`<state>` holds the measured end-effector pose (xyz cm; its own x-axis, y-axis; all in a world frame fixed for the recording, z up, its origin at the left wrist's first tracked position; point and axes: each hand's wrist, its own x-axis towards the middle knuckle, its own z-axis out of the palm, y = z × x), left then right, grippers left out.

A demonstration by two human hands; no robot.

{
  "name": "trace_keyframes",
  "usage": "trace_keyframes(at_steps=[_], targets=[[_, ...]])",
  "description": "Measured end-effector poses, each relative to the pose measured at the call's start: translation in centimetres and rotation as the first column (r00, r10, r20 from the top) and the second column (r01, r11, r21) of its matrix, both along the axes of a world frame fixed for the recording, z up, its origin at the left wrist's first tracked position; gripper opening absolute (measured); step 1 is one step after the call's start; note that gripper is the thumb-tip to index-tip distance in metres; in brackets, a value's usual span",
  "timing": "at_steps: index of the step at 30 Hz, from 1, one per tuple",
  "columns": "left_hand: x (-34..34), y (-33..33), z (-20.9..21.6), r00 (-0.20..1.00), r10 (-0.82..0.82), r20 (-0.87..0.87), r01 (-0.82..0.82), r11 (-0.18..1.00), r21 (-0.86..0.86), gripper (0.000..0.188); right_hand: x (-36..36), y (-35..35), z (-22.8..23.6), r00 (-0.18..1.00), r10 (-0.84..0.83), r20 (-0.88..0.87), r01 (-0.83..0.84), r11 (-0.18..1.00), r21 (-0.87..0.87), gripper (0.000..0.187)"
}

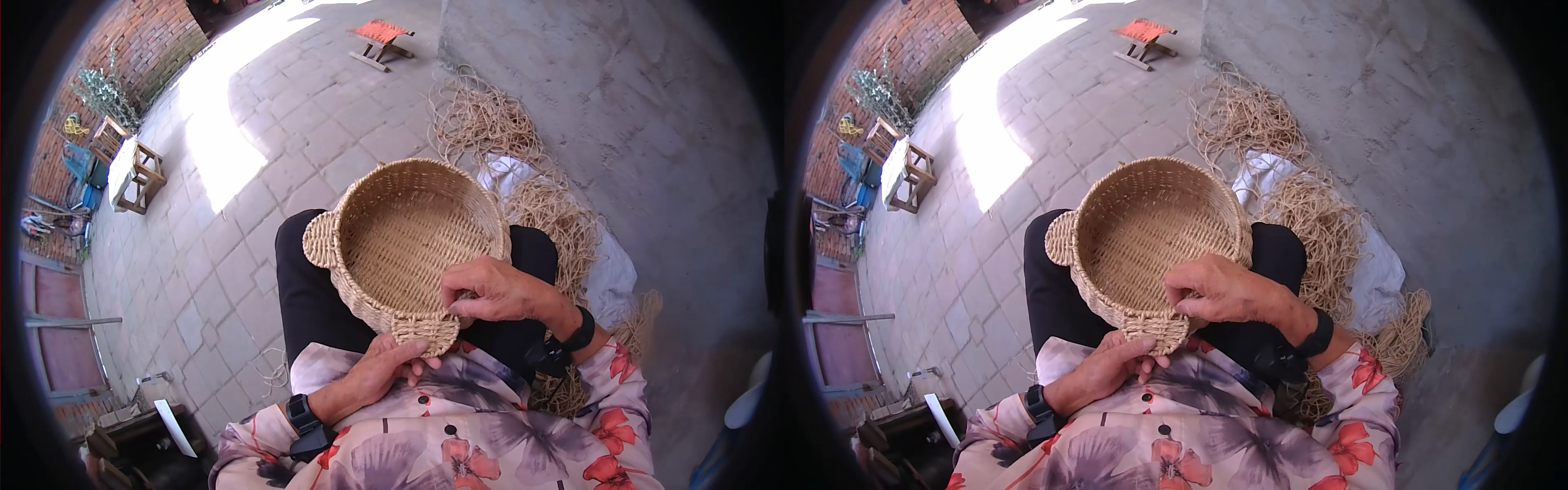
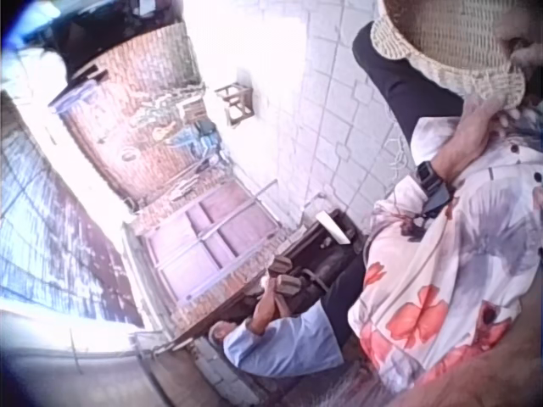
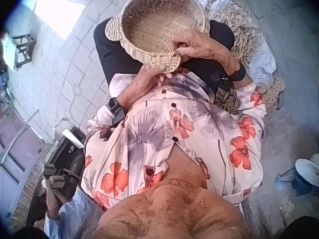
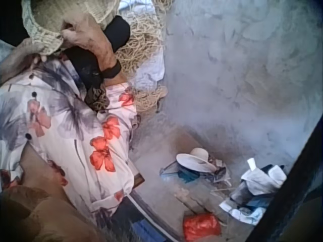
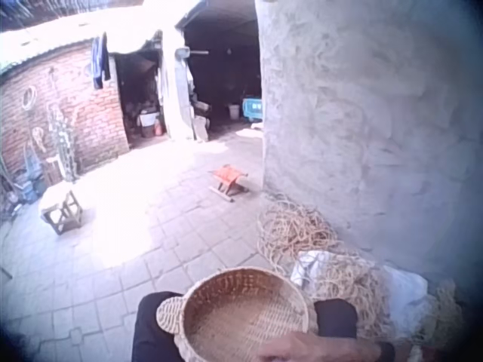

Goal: Weaving a wicker or bamboo basket using flexible strands and trimming with scissors.

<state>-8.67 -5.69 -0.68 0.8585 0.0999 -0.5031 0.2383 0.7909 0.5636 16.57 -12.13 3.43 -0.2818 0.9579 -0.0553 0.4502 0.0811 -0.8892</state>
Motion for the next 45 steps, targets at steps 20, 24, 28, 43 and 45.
trace_keyframes(at_steps=[20,24,28,43,45], targets=[[-2.1,1.6,1.1,0.986,-0.164,-0.039,0.169,0.965,0.201,0.030,-1.8,0.0,1.3,0.955,-0.059,0.290,-0.035,0.951,0.307,0.008],[-2.8,1.3,0.7,0.988,-0.132,-0.083,0.144,0.975,0.171,0.031,-2.8,0.4,0.1,0.960,0.044,0.276,-0.125,0.951,0.284,0.008],[-2.4,0.8,1.3,0.988,-0.141,-0.058,0.147,0.981,0.127,0.030,-2.9,-0.1,0.8,0.975,0.006,0.222,-0.063,0.967,0.248,0.007],[-2.4,0.3,0.5,0.978,-0.194,0.071,0.199,0.977,-0.078,0.048,-3.6,-0.5,-0.1,0.980,-0.069,0.187,0.002,0.942,0.336,0.008],[-2.3,0.2,0.6,0.975,-0.200,0.093,0.208,0.974,-0.091,0.057,-3.4,-0.7,0.5,0.989,-0.079,0.122,0.049,0.971,0.236,0.008]])
